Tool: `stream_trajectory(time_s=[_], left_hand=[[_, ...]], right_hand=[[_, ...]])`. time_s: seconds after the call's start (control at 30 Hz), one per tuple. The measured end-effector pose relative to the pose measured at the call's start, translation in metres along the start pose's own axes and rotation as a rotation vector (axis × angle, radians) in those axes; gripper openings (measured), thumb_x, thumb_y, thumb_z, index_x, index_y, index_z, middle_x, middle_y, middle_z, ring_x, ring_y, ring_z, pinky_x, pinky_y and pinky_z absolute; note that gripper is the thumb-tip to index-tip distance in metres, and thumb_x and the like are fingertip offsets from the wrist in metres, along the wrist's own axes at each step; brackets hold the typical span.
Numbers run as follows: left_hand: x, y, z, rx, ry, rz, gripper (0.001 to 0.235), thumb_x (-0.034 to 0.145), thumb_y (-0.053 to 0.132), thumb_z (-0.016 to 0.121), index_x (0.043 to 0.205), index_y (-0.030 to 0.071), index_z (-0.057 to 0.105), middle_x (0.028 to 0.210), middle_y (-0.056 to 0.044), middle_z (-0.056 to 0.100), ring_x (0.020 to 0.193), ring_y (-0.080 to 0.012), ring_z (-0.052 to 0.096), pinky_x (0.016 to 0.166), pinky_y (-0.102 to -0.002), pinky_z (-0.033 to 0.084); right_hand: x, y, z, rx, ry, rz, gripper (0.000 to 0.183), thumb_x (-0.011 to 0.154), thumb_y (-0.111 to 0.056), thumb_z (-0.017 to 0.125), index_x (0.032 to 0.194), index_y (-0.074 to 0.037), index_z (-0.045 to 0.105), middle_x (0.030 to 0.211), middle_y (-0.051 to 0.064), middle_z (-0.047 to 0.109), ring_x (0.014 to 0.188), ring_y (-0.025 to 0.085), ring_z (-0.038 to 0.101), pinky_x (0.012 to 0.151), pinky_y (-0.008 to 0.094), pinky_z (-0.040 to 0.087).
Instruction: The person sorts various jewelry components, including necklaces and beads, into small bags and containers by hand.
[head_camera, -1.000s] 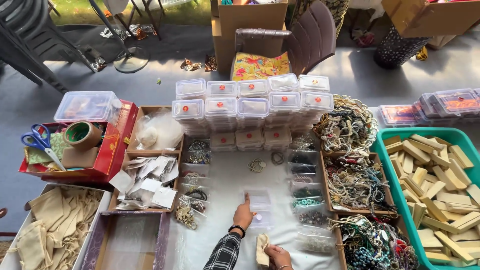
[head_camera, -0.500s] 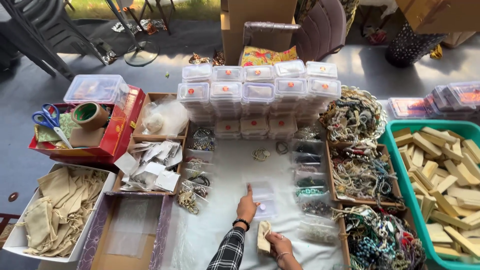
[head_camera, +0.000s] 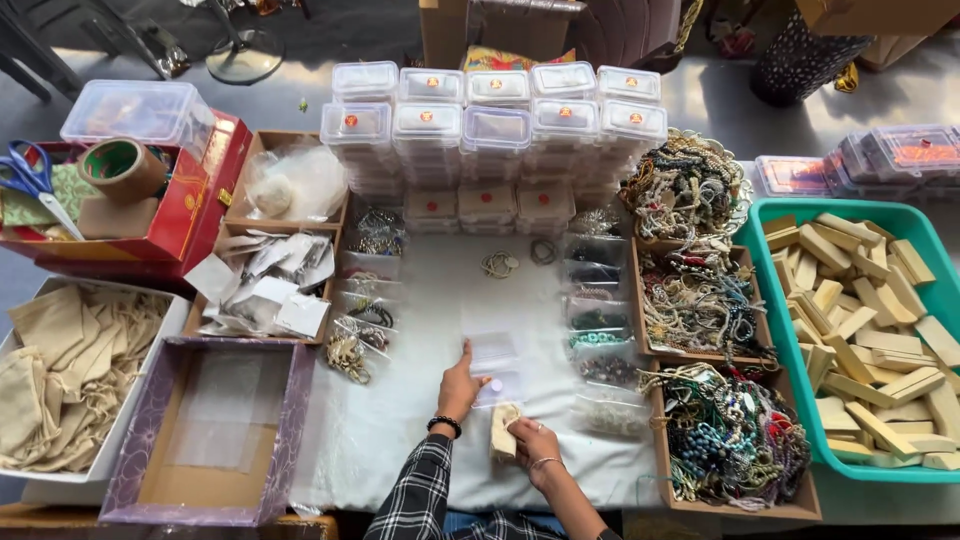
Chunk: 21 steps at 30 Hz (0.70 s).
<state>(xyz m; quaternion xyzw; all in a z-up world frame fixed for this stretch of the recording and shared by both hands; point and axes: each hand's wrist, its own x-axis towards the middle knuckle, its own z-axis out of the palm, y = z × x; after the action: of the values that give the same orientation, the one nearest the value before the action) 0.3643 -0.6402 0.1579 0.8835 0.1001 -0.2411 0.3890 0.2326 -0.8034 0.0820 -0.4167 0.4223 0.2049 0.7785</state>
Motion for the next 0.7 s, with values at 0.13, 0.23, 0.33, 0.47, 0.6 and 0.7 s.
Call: stream_trajectory(time_s=[0.13, 0.23, 0.33, 0.47, 0.6, 0.7], left_hand=[[0.023, -0.035, 0.025, -0.014, 0.053, 0.057, 0.096, 0.079, 0.028, 0.088, 0.157, 0.034, 0.031, 0.092, -0.015, 0.072, 0.071, -0.0239, 0.070, 0.073, -0.040, 0.057], [-0.008, -0.008, -0.003, -0.031, 0.013, -0.009, 0.091, 0.083, 0.026, 0.083, 0.159, 0.036, 0.033, 0.090, -0.015, 0.076, 0.072, -0.0259, 0.071, 0.074, -0.041, 0.057], [-0.022, 0.004, -0.017, 0.037, -0.065, -0.095, 0.093, 0.082, 0.028, 0.084, 0.159, 0.041, 0.032, 0.096, -0.017, 0.076, 0.079, -0.0308, 0.073, 0.080, -0.040, 0.056], [0.000, -0.039, 0.001, 0.028, 0.012, 0.047, 0.098, 0.074, 0.023, 0.091, 0.154, 0.042, 0.036, 0.109, -0.017, 0.072, 0.090, -0.0320, 0.073, 0.083, -0.041, 0.056], [-0.023, -0.025, -0.013, 0.114, 0.012, 0.026, 0.096, 0.077, 0.025, 0.089, 0.154, 0.043, 0.035, 0.107, -0.017, 0.072, 0.096, -0.0346, 0.071, 0.084, -0.044, 0.055], [-0.029, -0.019, -0.021, 0.141, 0.022, 0.004, 0.091, 0.079, 0.026, 0.086, 0.154, 0.043, 0.037, 0.105, -0.016, 0.073, 0.096, -0.0346, 0.071, 0.084, -0.045, 0.055]], right_hand=[[-0.018, -0.016, 0.014, -0.004, -0.050, -0.004, 0.015, 0.089, -0.010, 0.071, 0.102, -0.005, 0.072, 0.087, 0.005, 0.076, 0.074, 0.017, 0.073, 0.068, 0.032, 0.060], [-0.036, -0.017, 0.008, -0.057, -0.127, -0.018, 0.014, 0.089, -0.011, 0.070, 0.101, -0.003, 0.072, 0.084, 0.003, 0.075, 0.072, 0.015, 0.072, 0.067, 0.032, 0.060], [-0.039, -0.028, 0.003, -0.185, -0.268, 0.001, 0.013, 0.091, -0.013, 0.070, 0.099, -0.002, 0.072, 0.080, 0.002, 0.072, 0.068, 0.013, 0.068, 0.063, 0.031, 0.057], [-0.037, -0.030, -0.012, -0.435, -0.403, 0.083, 0.012, 0.091, -0.011, 0.068, 0.100, -0.004, 0.073, 0.078, -0.001, 0.070, 0.066, 0.010, 0.063, 0.061, 0.027, 0.052], [-0.039, -0.044, -0.008, -0.548, -0.678, 0.155, 0.015, 0.094, -0.006, 0.070, 0.109, -0.006, 0.072, 0.087, -0.003, 0.071, 0.072, 0.006, 0.061, 0.064, 0.022, 0.048], [-0.013, -0.065, 0.012, -0.494, -0.795, 0.050, 0.023, 0.093, -0.007, 0.069, 0.116, -0.005, 0.070, 0.096, -0.002, 0.073, 0.081, 0.007, 0.065, 0.072, 0.023, 0.053]])
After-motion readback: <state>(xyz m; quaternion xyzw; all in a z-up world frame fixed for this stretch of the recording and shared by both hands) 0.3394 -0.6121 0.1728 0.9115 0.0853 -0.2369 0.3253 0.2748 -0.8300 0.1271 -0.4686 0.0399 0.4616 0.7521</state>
